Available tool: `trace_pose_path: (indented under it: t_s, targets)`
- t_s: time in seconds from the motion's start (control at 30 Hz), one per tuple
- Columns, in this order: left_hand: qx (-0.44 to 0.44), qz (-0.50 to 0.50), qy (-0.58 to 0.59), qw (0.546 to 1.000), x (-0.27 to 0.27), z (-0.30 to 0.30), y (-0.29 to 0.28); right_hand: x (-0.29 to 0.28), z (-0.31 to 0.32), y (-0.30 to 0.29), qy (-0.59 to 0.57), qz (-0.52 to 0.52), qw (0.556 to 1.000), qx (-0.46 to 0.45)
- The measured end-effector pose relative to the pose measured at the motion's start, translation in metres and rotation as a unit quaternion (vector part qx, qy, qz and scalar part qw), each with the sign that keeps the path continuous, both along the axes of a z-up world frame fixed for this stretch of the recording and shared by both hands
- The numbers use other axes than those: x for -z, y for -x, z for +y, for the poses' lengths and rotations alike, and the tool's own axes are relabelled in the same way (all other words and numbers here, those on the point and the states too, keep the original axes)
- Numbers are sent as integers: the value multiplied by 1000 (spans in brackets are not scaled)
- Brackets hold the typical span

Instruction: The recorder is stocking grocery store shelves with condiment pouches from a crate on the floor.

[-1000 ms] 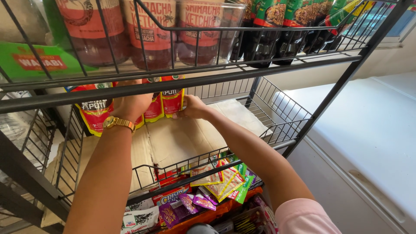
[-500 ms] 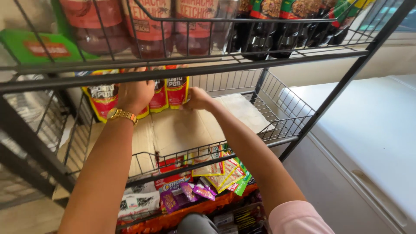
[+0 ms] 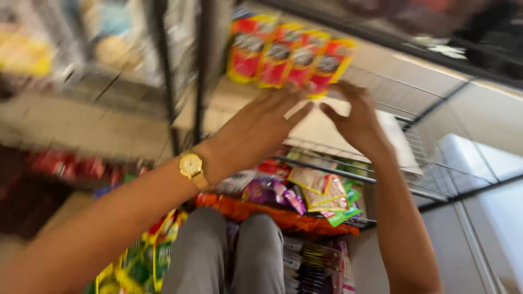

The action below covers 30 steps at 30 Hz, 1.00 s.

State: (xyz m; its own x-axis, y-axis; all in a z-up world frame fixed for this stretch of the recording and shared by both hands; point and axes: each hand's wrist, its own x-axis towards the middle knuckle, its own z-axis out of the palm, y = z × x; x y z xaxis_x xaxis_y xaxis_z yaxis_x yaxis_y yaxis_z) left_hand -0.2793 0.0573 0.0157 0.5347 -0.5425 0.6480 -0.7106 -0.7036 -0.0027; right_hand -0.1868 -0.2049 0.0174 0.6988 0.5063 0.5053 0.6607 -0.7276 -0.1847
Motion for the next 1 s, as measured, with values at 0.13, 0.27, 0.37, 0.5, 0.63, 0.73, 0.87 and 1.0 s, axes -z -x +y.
trace_pose_path:
  t_s: [0.13, 0.27, 0.37, 0.5, 0.63, 0.73, 0.87, 1.0]
  targets:
    - [-49, -6, -10, 999, 30, 53, 96, -36, 61, 105, -57, -25, 996, -60]
    - [-131, 32, 33, 990, 74, 112, 164, -21, 131, 161, -68, 77, 984, -145]
    - [-193, 64, 65, 977, 102, 140, 205, 24, 177, 168, -36, 143, 954, -262]
    - [-269, 104, 148, 946, 144, 165, 241, 106, 264, 163, 46, 275, 882, -380]
    - [-341, 127, 301, 881, 218, 174, 273, 231, 342, 158, 8, 356, 835, -419]
    - [-409, 191, 375, 810, 285, 161, 301, 401, 349, 148, 97, 365, 873, -308]
    - [-466, 233, 372, 768, 388, 131, 335, 424, 363, 150, 259, 381, 849, -259]
    - [-462, 321, 489, 666, 443, 112, 338, 420, 379, 139, 241, 467, 820, -229]
